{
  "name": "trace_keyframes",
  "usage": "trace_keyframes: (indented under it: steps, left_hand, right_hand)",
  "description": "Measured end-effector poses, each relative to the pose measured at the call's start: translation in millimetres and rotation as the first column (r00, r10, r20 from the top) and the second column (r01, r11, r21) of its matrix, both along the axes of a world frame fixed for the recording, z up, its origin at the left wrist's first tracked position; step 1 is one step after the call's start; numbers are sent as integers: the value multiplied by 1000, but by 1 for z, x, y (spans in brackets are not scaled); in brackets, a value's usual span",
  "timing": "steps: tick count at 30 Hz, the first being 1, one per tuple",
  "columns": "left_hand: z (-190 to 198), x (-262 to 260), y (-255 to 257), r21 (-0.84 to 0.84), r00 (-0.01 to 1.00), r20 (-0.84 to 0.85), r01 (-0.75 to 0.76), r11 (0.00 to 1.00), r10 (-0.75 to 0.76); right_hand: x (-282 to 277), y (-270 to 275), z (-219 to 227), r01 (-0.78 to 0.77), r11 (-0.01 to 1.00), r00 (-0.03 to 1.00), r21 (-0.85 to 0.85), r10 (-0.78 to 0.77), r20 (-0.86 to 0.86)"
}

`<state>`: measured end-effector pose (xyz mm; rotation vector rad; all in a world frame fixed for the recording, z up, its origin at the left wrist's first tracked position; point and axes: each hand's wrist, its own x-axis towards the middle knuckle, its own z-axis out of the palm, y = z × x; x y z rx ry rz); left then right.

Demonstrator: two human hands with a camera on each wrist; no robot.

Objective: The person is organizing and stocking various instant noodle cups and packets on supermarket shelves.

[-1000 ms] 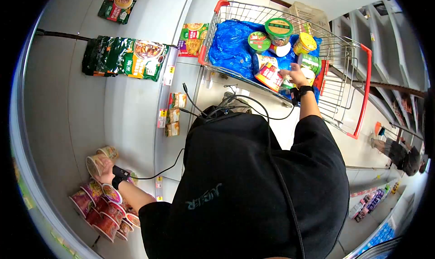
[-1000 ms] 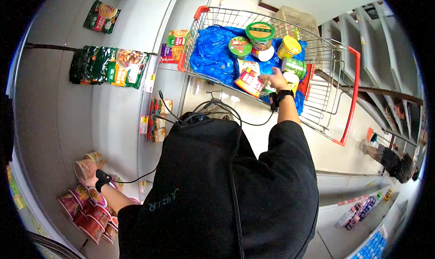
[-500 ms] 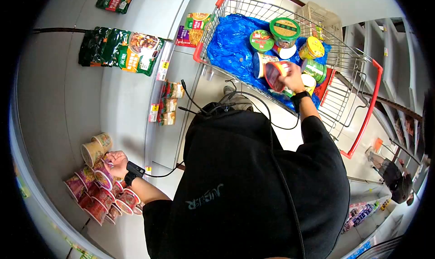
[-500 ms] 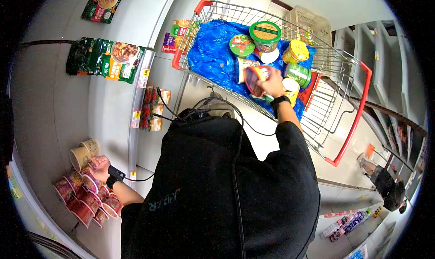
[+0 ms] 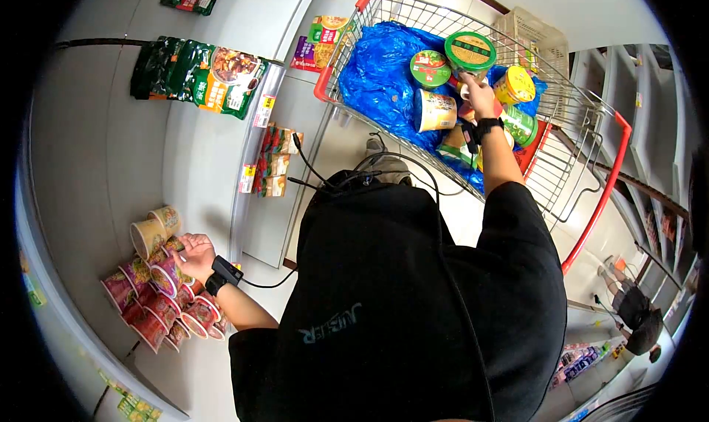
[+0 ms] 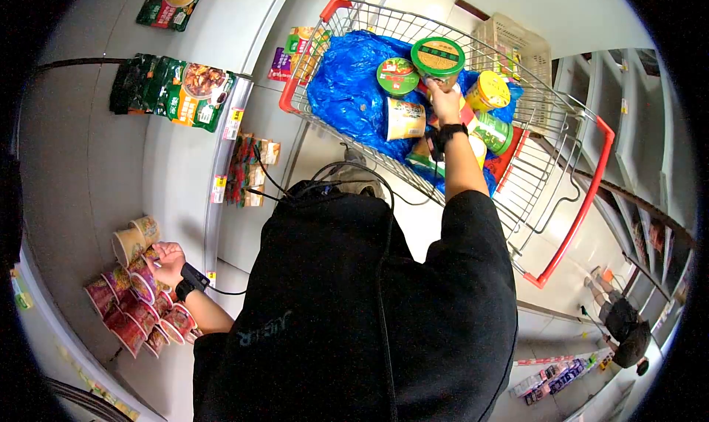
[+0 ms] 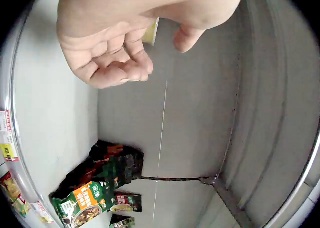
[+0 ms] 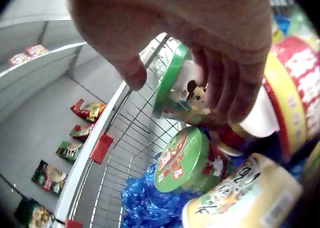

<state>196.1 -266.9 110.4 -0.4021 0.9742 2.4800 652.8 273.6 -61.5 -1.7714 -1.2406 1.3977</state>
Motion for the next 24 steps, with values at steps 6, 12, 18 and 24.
trace_keyframes:
  steps: [6, 12, 18, 24]
  left_hand:
    - [3, 17, 4, -16, 1000, 16, -3, 1000, 3]
    - [2, 25, -25, -42, 999, -42, -3, 999, 1]
    - [-13, 34, -23, -56, 998, 50, -39, 998, 42]
    - [-13, 27, 7, -39, 995, 97, 19, 999, -15]
  right_hand:
    - [-38, -6, -44, -341, 935, 919, -99, 354, 172]
    - [59, 4, -142, -741, 637, 598, -212, 770, 222]
    - [43, -72, -16, -720, 358, -59, -595, 822, 566]
    - [34, -90, -35, -714, 390, -177, -581, 703, 689]
